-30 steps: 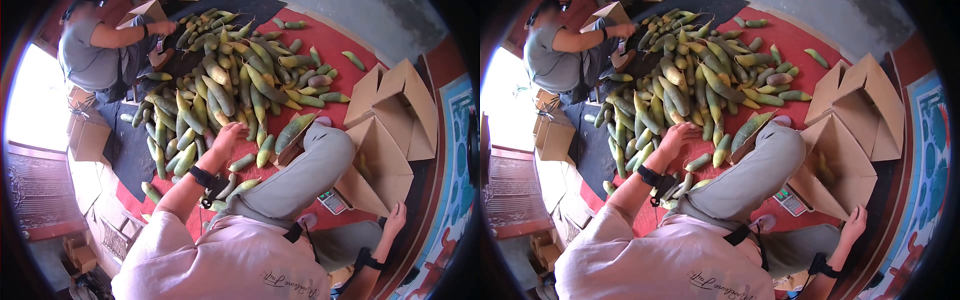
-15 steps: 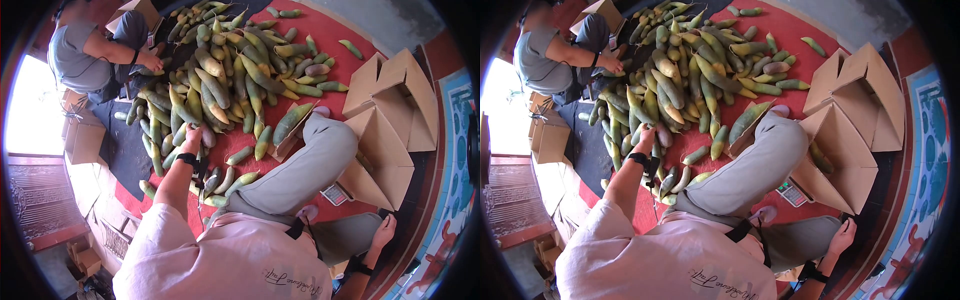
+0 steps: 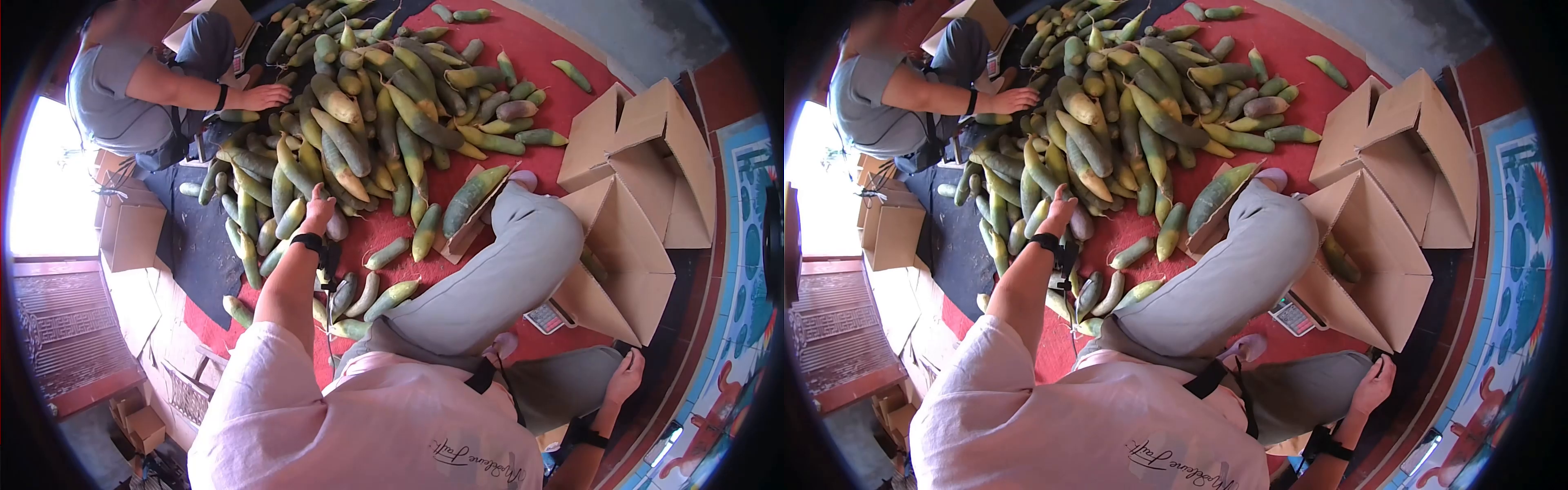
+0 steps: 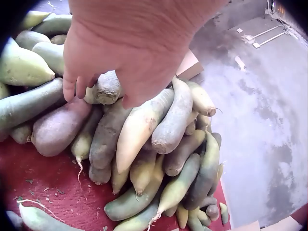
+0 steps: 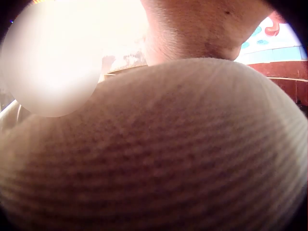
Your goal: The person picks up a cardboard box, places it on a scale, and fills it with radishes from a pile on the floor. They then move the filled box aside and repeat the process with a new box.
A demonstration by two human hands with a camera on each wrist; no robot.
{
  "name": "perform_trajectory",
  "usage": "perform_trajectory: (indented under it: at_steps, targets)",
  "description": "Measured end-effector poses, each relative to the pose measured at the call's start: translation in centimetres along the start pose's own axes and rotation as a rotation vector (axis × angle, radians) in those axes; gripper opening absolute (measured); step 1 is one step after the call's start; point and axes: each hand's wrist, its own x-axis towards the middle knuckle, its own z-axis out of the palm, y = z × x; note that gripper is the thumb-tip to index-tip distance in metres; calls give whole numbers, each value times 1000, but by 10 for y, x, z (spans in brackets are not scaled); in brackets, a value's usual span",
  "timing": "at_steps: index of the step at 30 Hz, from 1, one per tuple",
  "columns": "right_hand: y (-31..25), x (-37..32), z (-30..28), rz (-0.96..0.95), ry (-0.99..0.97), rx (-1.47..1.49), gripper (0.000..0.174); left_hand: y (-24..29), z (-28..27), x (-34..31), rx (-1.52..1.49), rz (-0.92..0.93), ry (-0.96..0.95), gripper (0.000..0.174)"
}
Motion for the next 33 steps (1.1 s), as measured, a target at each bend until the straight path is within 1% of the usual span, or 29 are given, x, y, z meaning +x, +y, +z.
perform_trajectory:
  at_steps: [1, 3, 4, 6, 7, 8, 10, 11, 12, 14, 15, 16, 18, 19, 20, 22, 23, 24, 26, 27, 30, 31, 33]
  targets:
    - [-1, 0, -1, -4, -5, 0, 19, 2, 1, -1, 0, 0, -1, 66]
    - [-3, 1, -1, -10, 4, 2, 19, 6, 6, -4, 183, 26, 49, 60]
    - [-3, 0, 0, -16, 13, 6, 19, 9, 8, -8, 184, 27, 48, 60]
    - [-2, 0, 1, -37, 31, 9, 18, 14, 8, -18, 206, 40, 112, 48]
    - [-2, 0, 2, -60, 52, 13, 16, 10, 6, -20, 326, 299, 165, 38]
    - [-1, 0, 3, -59, 52, 17, 16, 9, 7, -21, 328, 300, 169, 38]
    - [-2, 0, 3, -53, 61, 20, 16, 17, 8, -33, -73, -102, -201, 33]
    - [-4, 1, 2, -51, 62, 21, 16, 7, 16, -28, -159, -96, -226, 33]
    - [-5, 1, 1, -48, 56, 22, 16, 6, 18, -31, -158, -94, -226, 33]
    - [-5, 0, 1, -42, 50, 22, 16, 15, 26, -41, -239, -27, -264, 35]
    - [-5, 0, 1, -47, 51, 24, 16, 21, 28, -44, -312, -117, -289, 44]
    - [-5, 0, 1, -53, 51, 26, 15, 29, 30, -47, -311, -115, -290, 44]
    - [-5, 0, 1, -39, 50, 25, 15, 45, 33, -46, -382, -87, -237, 52]
    - [-5, 0, 1, -27, 49, 24, 15, 51, 35, -37, -360, -58, -237, 59]
    - [-5, -1, 1, -22, 51, 26, 15, 55, 37, -30, -357, -53, -237, 59]
    - [-4, -2, 1, -17, 57, 32, 15, 69, 41, -20, -353, -15, -64, 64]
    - [-3, -3, 1, -9, 62, 34, 15, 81, 36, -22, -318, 33, -57, 72]
    - [-3, -3, 1, -13, 66, 34, 15, 84, 39, -15, -315, 42, -56, 72]
    - [-3, -3, 0, -13, 76, 43, 15, 96, 40, -8, -113, 192, 145, 76]
    - [-4, -4, -1, -3, 62, 38, 15, 101, 40, -6, -78, 131, 132, 79]
    - [-3, -2, 1, 7, 67, 50, 15, 101, 45, 19, -106, 131, 114, 78]
    - [-3, -2, 2, 2, 63, 51, 15, 113, 38, 9, -35, 85, 78, 76]
    - [-5, 1, 5, 13, 67, 75, 15, 115, 35, 6, -29, 96, 83, 71]
